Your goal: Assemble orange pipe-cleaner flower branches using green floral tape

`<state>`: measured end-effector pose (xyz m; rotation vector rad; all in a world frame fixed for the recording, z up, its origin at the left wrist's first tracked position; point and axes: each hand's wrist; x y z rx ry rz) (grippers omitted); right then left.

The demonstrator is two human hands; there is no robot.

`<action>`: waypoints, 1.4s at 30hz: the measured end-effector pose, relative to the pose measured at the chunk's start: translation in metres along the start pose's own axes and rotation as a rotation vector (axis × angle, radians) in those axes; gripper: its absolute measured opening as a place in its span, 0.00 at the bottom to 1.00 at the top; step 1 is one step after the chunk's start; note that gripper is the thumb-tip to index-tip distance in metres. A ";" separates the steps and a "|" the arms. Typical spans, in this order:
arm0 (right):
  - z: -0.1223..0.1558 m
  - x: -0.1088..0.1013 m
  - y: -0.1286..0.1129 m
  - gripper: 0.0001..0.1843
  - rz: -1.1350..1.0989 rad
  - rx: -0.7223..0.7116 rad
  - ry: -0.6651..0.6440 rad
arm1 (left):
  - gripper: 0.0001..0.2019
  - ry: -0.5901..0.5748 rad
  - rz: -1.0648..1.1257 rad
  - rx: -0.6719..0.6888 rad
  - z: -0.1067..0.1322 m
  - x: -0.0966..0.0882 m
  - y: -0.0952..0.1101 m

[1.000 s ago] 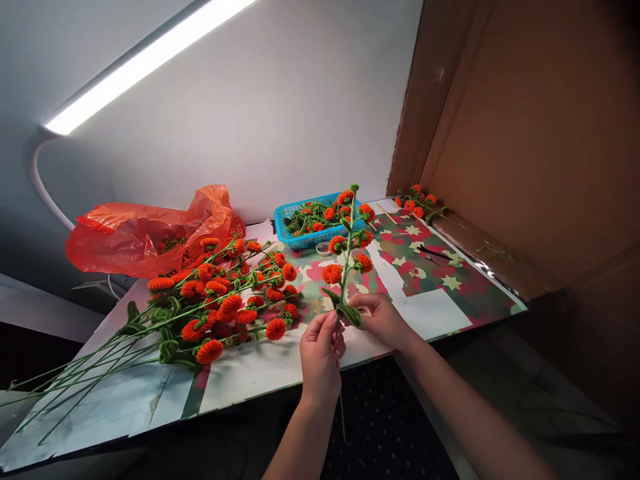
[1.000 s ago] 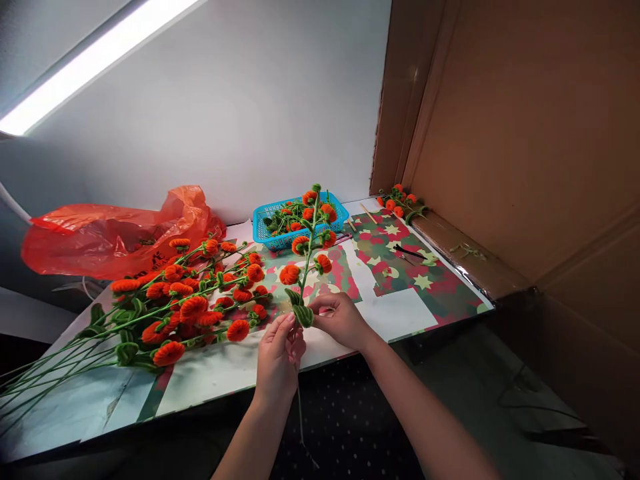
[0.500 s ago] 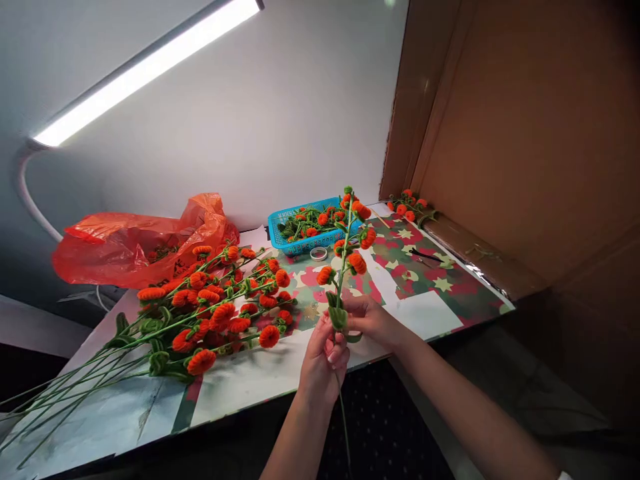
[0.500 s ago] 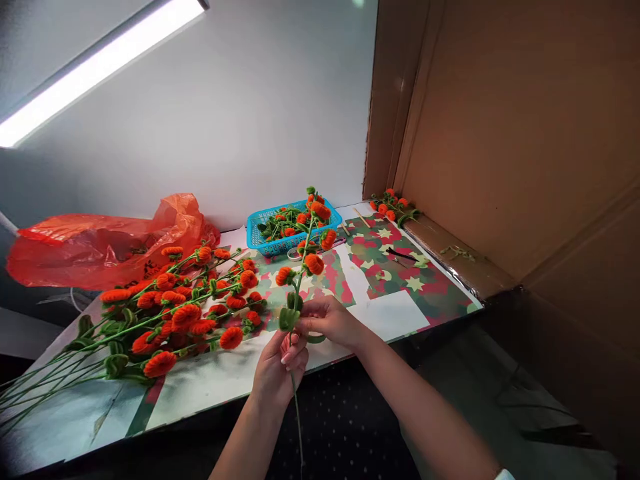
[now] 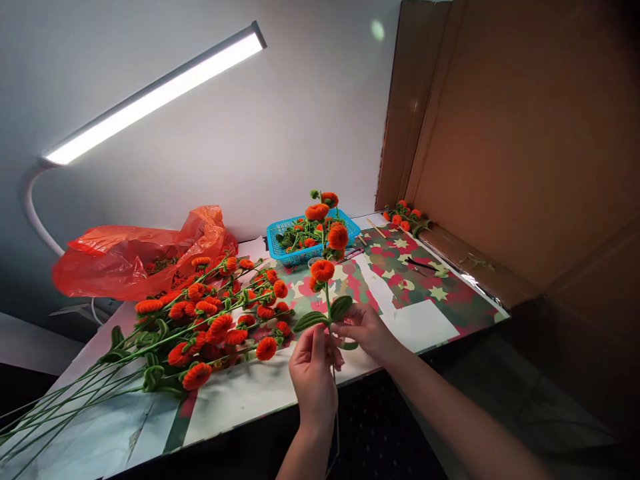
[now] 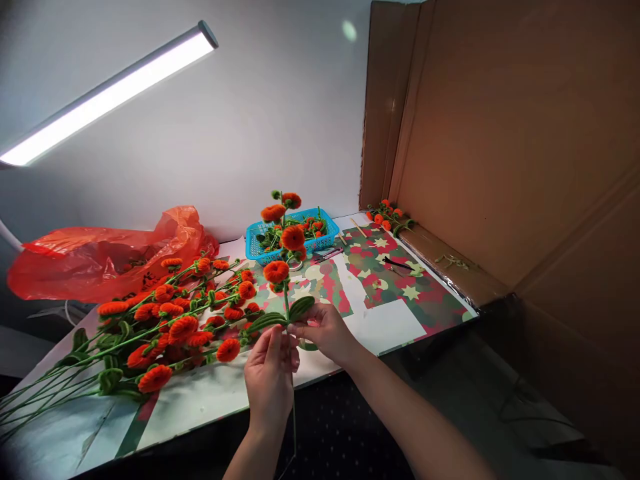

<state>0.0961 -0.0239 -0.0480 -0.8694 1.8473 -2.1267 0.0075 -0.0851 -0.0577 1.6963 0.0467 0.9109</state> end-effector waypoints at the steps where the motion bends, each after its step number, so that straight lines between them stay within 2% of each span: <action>1: 0.000 0.001 -0.001 0.12 0.009 -0.009 0.010 | 0.15 -0.003 -0.050 0.056 0.002 0.000 0.000; 5: 0.002 0.004 -0.007 0.13 0.044 -0.039 0.068 | 0.14 -0.009 -0.227 0.144 0.004 -0.002 0.003; 11: 0.005 0.001 -0.013 0.13 0.219 -0.107 0.137 | 0.14 -0.086 -0.134 0.008 -0.004 -0.006 0.007; 16: 0.006 -0.007 -0.018 0.13 0.337 -0.126 0.047 | 0.15 -0.133 -0.057 -0.117 -0.004 -0.009 0.012; 23: 0.004 -0.020 -0.015 0.14 0.286 0.061 -0.176 | 0.14 -0.239 -0.103 -0.073 0.001 -0.015 0.012; 26: 0.003 -0.018 -0.009 0.15 0.165 0.104 -0.231 | 0.16 -0.291 -0.020 -0.212 0.000 -0.012 0.018; 29: 0.003 -0.011 -0.005 0.14 0.025 0.061 -0.248 | 0.18 -0.322 0.125 -0.444 -0.001 -0.008 0.024; 31: 0.003 -0.006 -0.004 0.15 -0.022 0.025 -0.226 | 0.18 -0.319 0.168 -0.519 -0.002 -0.006 0.026; 33: 0.004 -0.003 -0.005 0.16 -0.020 0.016 -0.195 | 0.18 -0.305 0.109 -0.463 -0.001 -0.006 0.024; 37: 0.006 -0.002 -0.008 0.17 0.145 -0.051 -0.070 | 0.16 -0.281 -0.224 -0.091 0.001 -0.009 0.021; 39: 0.008 -0.003 -0.010 0.17 0.227 -0.098 -0.004 | 0.14 -0.308 -0.350 0.044 0.002 -0.010 0.021; 42: 0.011 -0.003 -0.018 0.18 0.265 -0.108 -0.001 | 0.13 -0.379 -0.332 0.067 0.000 -0.011 0.022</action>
Point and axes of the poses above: each hand's wrist, its own z-axis away from the middle knuckle, its own x-axis out of the palm, y = z × x, and after that the axes turned 11 degrees about x, right-handed
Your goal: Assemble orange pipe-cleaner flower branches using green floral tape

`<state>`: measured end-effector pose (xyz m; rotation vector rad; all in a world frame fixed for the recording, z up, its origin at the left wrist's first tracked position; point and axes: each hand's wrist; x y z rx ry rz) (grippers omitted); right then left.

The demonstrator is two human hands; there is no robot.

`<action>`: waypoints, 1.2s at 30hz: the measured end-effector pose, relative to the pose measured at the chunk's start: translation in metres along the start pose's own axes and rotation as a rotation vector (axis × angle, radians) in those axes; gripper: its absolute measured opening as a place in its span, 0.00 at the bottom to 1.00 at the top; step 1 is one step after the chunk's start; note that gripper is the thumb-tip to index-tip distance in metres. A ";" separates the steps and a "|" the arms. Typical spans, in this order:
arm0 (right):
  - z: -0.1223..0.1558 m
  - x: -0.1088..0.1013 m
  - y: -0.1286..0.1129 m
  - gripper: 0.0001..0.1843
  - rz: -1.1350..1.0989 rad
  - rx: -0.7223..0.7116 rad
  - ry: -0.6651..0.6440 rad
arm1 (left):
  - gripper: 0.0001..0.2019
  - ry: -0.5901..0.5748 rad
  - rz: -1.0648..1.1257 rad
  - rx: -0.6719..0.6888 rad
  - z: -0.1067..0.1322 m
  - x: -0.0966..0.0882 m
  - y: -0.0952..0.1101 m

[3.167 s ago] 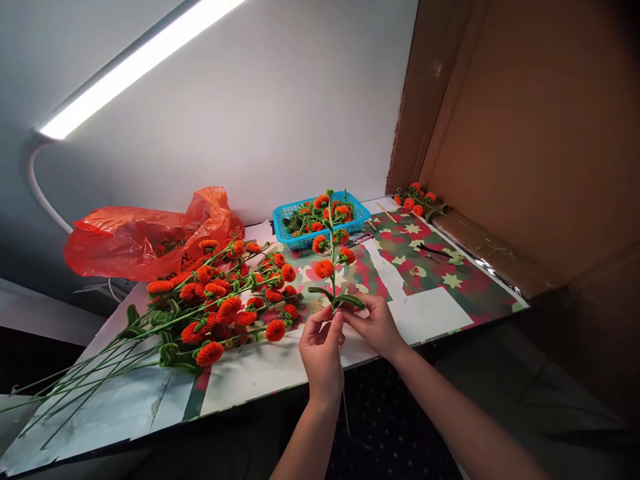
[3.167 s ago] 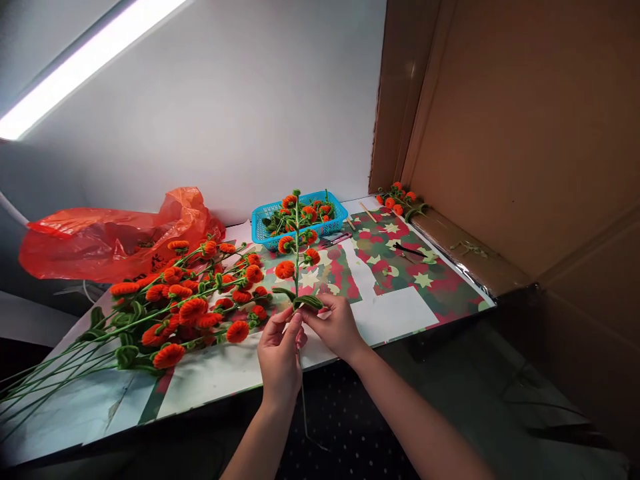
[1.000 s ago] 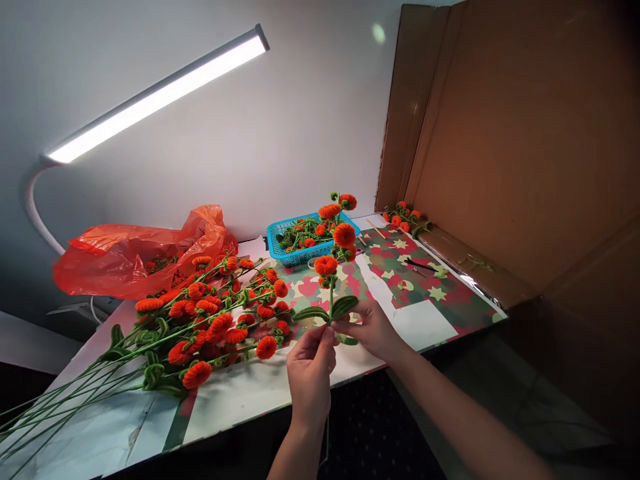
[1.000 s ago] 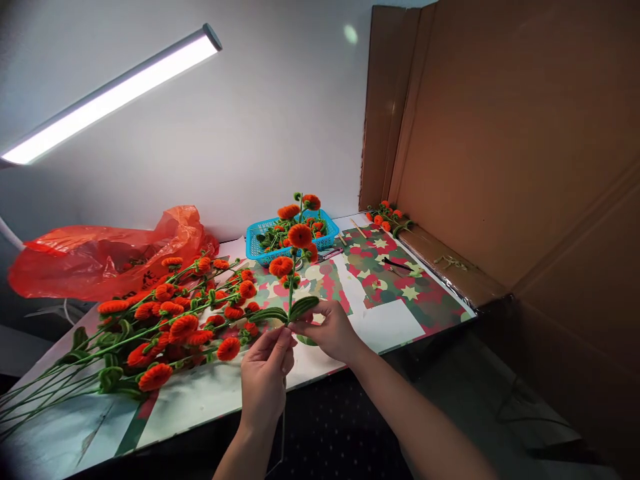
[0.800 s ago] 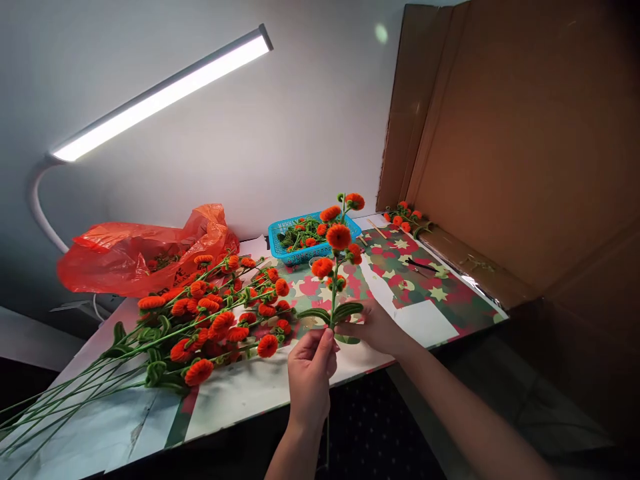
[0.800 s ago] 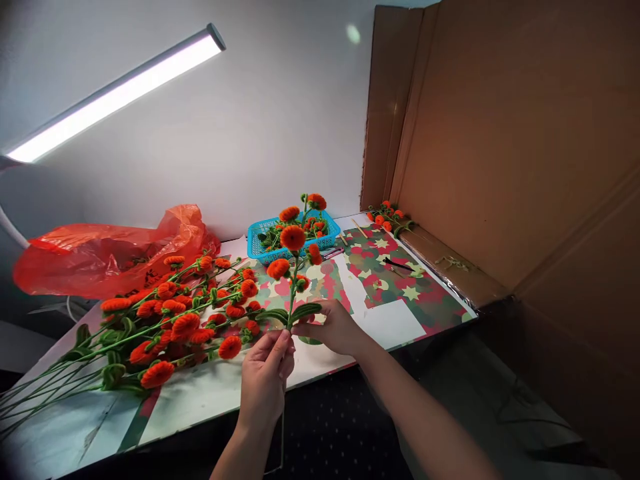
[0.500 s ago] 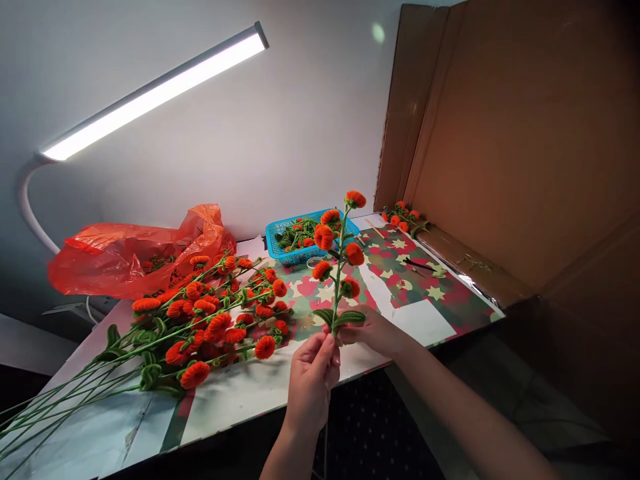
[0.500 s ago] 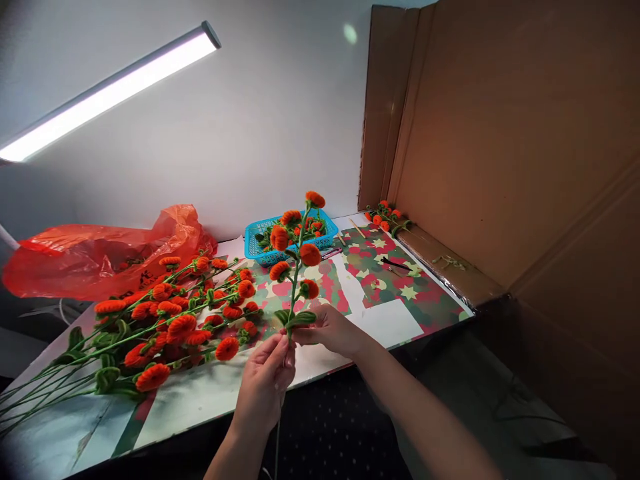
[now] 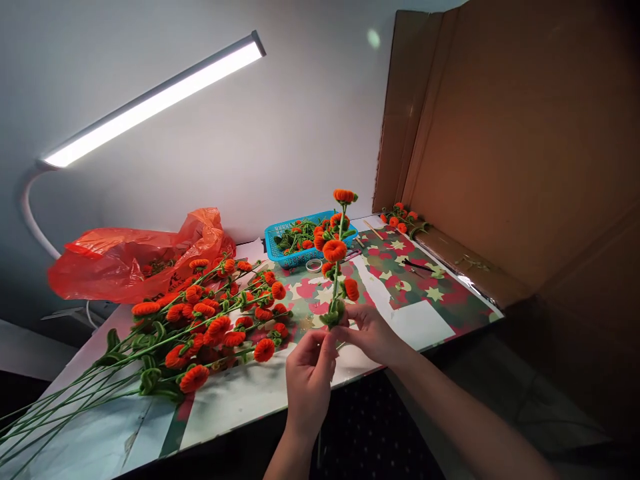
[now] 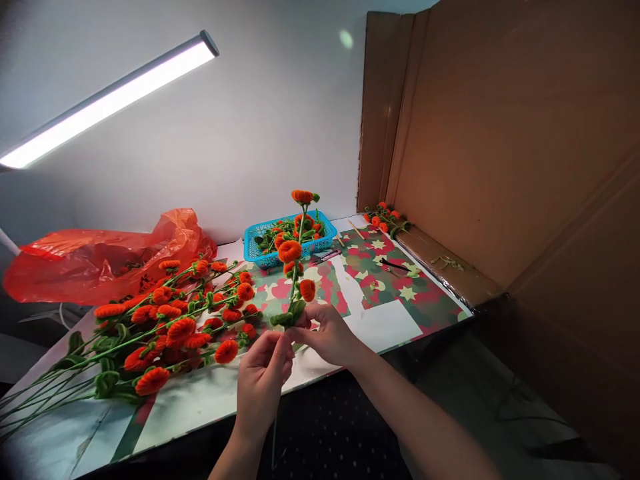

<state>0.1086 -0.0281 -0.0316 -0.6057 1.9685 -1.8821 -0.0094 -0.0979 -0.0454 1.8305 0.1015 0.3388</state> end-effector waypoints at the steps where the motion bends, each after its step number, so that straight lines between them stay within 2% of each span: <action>1: 0.001 -0.001 -0.003 0.17 0.001 0.004 -0.016 | 0.13 -0.016 0.041 -0.005 0.000 -0.001 0.000; 5: 0.004 -0.003 -0.013 0.17 -0.002 0.010 -0.076 | 0.14 -0.023 0.149 -0.011 -0.001 0.000 -0.002; 8: 0.002 -0.005 -0.012 0.16 0.036 -0.028 -0.064 | 0.14 0.019 0.225 -0.046 0.000 0.004 -0.002; 11: -0.001 -0.007 -0.005 0.14 0.023 -0.024 -0.098 | 0.16 0.064 0.384 -0.166 0.000 0.008 0.000; 16: -0.003 -0.007 0.007 0.14 -0.189 0.094 -0.252 | 0.14 -0.018 0.713 -0.448 -0.002 0.009 0.002; 19: 0.000 -0.005 0.010 0.13 -0.287 0.149 -0.222 | 0.12 -0.043 0.821 -0.552 -0.001 0.011 0.000; 21: 0.003 -0.002 0.010 0.13 -0.296 0.128 -0.127 | 0.14 -0.031 0.702 -0.513 0.001 0.013 -0.001; 24: 0.006 0.002 0.007 0.11 -0.192 0.064 0.013 | 0.17 0.073 0.335 -0.252 0.005 0.017 -0.002; 26: 0.007 0.005 0.003 0.11 -0.099 0.049 0.079 | 0.15 0.152 0.105 -0.070 0.008 0.018 -0.001; 29: 0.008 0.005 -0.005 0.11 -0.017 0.053 0.132 | 0.12 0.165 -0.113 0.086 0.009 0.016 0.003; 32: 0.008 0.003 -0.012 0.12 0.049 0.061 0.137 | 0.10 0.112 -0.158 0.128 0.006 0.011 0.006; 36: 0.007 -0.002 -0.015 0.12 0.064 0.043 0.123 | 0.12 0.024 0.030 -0.019 -0.001 0.007 0.009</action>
Point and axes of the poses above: each hand's wrist, its own z-axis away from the middle knuckle, its own x-axis out of the palm, y = z × x, and after that the axes turned 11 degrees about x, right-handed
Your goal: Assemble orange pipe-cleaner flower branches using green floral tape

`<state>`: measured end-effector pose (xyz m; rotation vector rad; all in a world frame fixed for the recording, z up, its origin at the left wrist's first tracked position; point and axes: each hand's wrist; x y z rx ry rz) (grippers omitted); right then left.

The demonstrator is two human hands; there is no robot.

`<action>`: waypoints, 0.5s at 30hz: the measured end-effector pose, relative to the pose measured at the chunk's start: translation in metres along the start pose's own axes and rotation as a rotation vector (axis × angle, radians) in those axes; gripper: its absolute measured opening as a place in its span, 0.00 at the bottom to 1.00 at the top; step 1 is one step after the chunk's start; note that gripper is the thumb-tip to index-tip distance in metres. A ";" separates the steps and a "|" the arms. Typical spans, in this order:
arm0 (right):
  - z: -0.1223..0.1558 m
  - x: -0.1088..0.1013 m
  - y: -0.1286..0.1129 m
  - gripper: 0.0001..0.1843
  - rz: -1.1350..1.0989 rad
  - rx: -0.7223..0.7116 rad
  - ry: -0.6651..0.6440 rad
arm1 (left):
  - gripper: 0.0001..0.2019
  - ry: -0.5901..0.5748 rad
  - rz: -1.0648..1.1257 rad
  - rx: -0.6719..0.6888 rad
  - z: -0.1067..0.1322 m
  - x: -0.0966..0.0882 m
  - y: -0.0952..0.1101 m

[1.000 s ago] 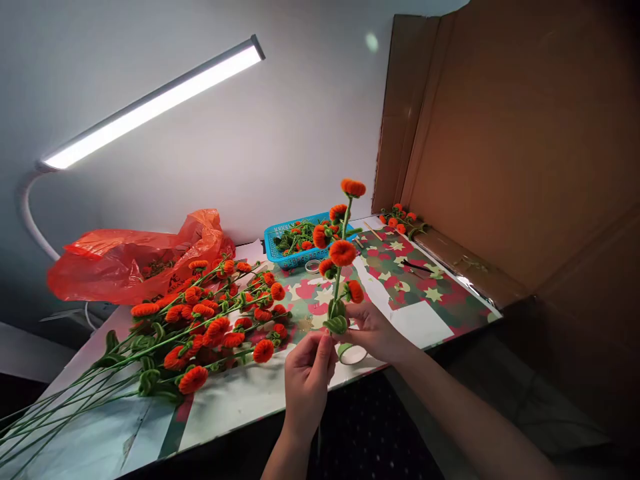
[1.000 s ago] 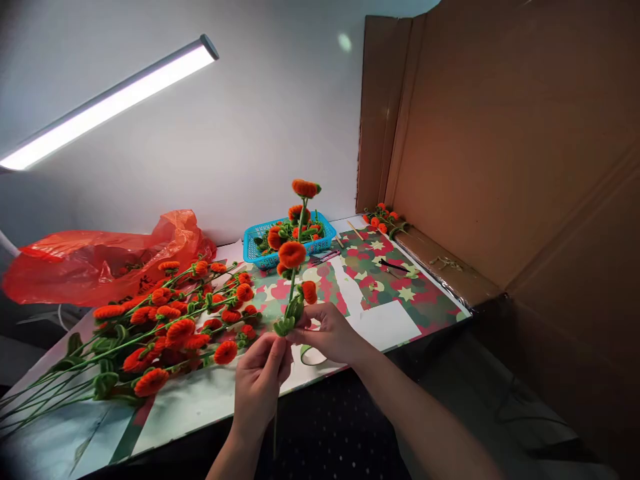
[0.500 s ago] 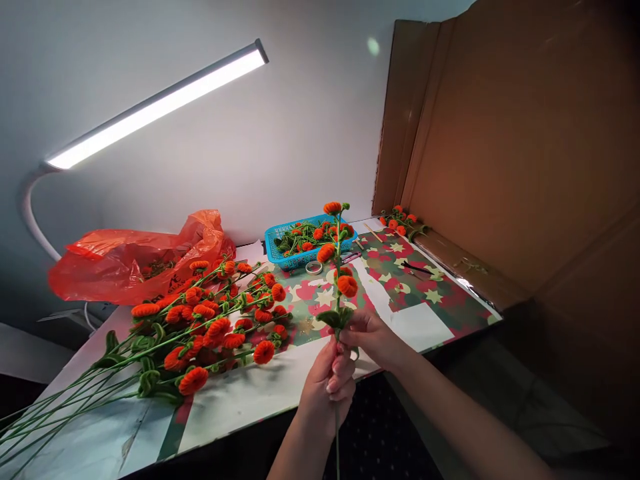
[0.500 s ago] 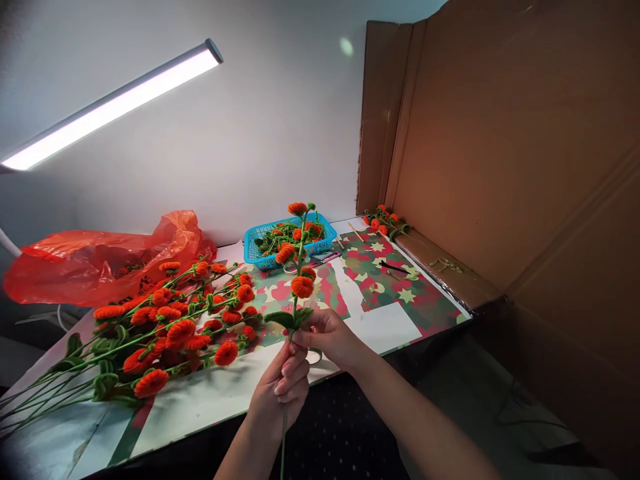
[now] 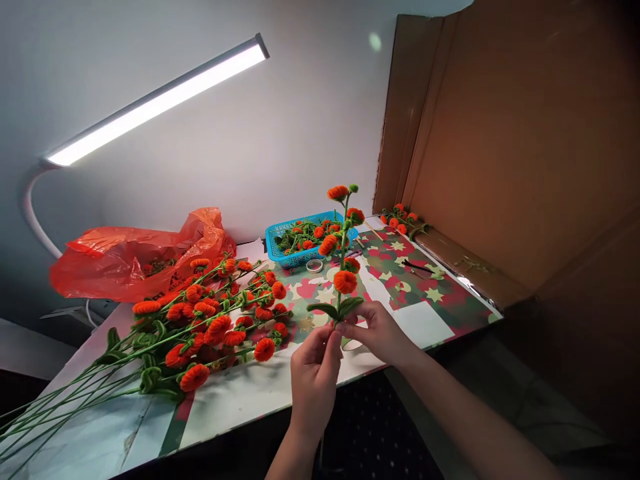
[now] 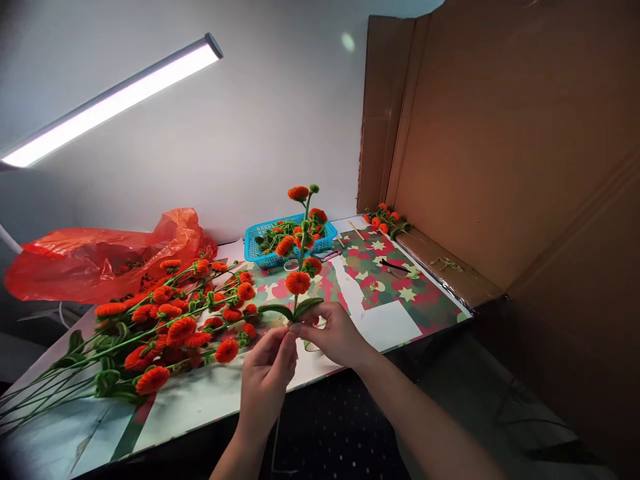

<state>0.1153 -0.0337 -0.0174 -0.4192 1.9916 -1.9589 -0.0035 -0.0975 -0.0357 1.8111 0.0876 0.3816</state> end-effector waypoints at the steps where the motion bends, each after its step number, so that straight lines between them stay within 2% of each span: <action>1: -0.001 -0.001 0.001 0.12 -0.005 -0.012 -0.019 | 0.13 -0.024 0.068 -0.048 -0.001 0.000 0.000; 5: -0.003 -0.005 0.006 0.12 -0.081 -0.038 -0.139 | 0.15 -0.073 0.331 -0.190 -0.004 0.002 0.001; 12: -0.002 -0.005 0.004 0.12 -0.273 0.036 -0.293 | 0.13 -0.229 0.803 -0.528 -0.003 0.000 -0.004; 15: 0.001 -0.005 -0.002 0.13 -0.281 0.095 -0.293 | 0.11 -0.227 0.849 -0.549 -0.001 -0.001 -0.005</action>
Point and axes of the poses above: each hand's wrist, its own z-axis away from the middle knuckle, its own x-axis out of the palm, y = z × x, and after that the axes turned 11 degrees about x, right-handed
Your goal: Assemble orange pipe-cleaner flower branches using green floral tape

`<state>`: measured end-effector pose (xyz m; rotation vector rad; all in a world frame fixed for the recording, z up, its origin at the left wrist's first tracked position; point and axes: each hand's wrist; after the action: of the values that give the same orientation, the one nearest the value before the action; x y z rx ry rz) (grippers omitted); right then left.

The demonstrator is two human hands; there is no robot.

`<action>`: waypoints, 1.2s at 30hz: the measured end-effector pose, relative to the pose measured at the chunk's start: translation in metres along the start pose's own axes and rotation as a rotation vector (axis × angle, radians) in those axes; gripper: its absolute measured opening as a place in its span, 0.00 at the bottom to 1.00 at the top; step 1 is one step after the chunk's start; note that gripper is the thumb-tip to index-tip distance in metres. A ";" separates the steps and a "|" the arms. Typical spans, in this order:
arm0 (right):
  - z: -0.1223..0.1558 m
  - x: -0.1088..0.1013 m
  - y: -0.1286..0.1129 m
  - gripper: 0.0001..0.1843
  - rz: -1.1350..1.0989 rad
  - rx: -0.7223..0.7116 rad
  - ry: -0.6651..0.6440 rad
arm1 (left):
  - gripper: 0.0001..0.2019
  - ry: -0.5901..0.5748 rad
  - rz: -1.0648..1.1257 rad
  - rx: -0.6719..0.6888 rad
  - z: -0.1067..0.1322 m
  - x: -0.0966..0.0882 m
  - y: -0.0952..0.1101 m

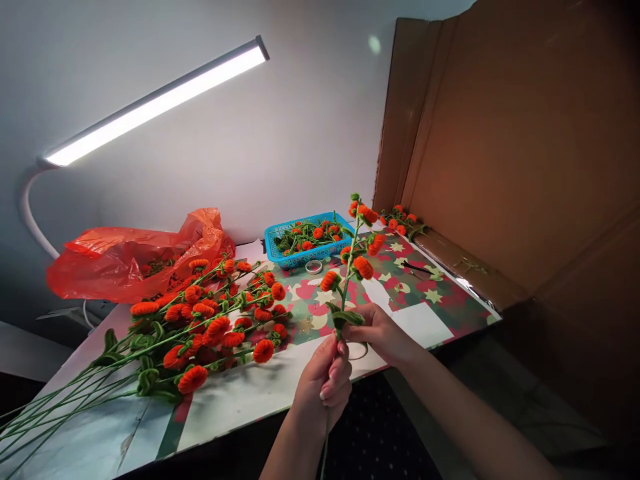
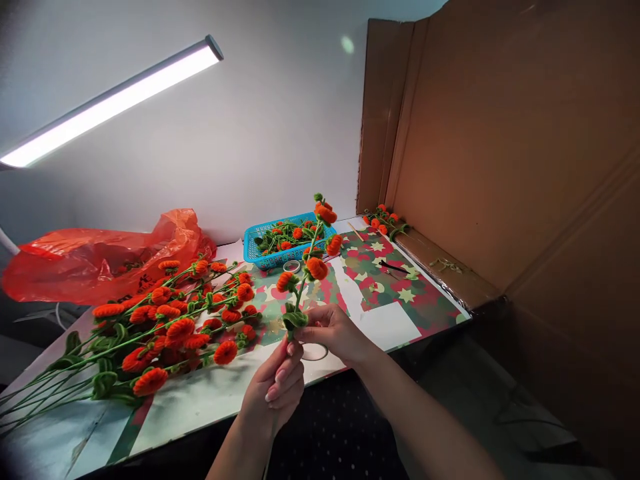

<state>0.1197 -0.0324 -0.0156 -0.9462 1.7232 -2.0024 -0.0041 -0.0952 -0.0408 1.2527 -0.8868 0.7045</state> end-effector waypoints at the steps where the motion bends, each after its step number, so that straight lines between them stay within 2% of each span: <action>1: 0.001 0.001 -0.001 0.13 0.013 0.006 0.017 | 0.11 0.000 -0.013 0.020 0.000 0.000 -0.001; 6: 0.003 0.002 0.005 0.11 0.068 0.031 0.113 | 0.13 0.072 -0.098 0.110 0.000 -0.001 -0.005; 10: 0.000 0.000 0.017 0.11 -0.081 0.108 0.097 | 0.16 0.159 -0.163 0.136 -0.001 0.001 -0.005; 13: -0.001 -0.003 0.019 0.11 -0.098 0.095 0.074 | 0.17 0.173 -0.235 0.164 -0.001 0.003 -0.003; 19: 0.000 0.001 0.012 0.12 -0.050 0.000 0.033 | 0.20 0.157 -0.348 0.076 -0.001 0.000 -0.002; 21: 0.000 0.003 0.012 0.12 -0.087 -0.011 0.092 | 0.18 0.175 -0.517 0.212 0.001 -0.002 -0.004; 24: 0.000 0.007 0.012 0.13 -0.125 0.001 0.155 | 0.12 0.229 -0.835 0.515 0.007 -0.003 -0.008; 27: -0.001 0.010 0.013 0.13 -0.161 0.016 0.194 | 0.09 0.267 -0.955 0.645 0.012 -0.002 -0.010; 30: -0.002 0.012 0.016 0.13 -0.259 0.043 0.210 | 0.11 0.220 -0.751 0.579 0.012 0.001 -0.011; 33: -0.003 0.011 0.019 0.15 -0.373 0.147 0.043 | 0.13 0.098 -0.357 0.333 0.009 0.000 -0.012; 36: -0.004 0.007 0.022 0.18 -0.381 0.205 -0.119 | 0.13 0.013 -0.030 0.088 0.008 -0.003 -0.015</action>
<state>0.1085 -0.0389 -0.0351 -1.3697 1.3187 -2.2459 0.0056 -0.1056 -0.0503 1.3352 -0.8321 0.7333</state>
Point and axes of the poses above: each hand's wrist, its own z-axis away from the middle knuckle, its own x-axis out of the palm, y = z × x, and after that the axes turned 11 degrees about x, right-handed
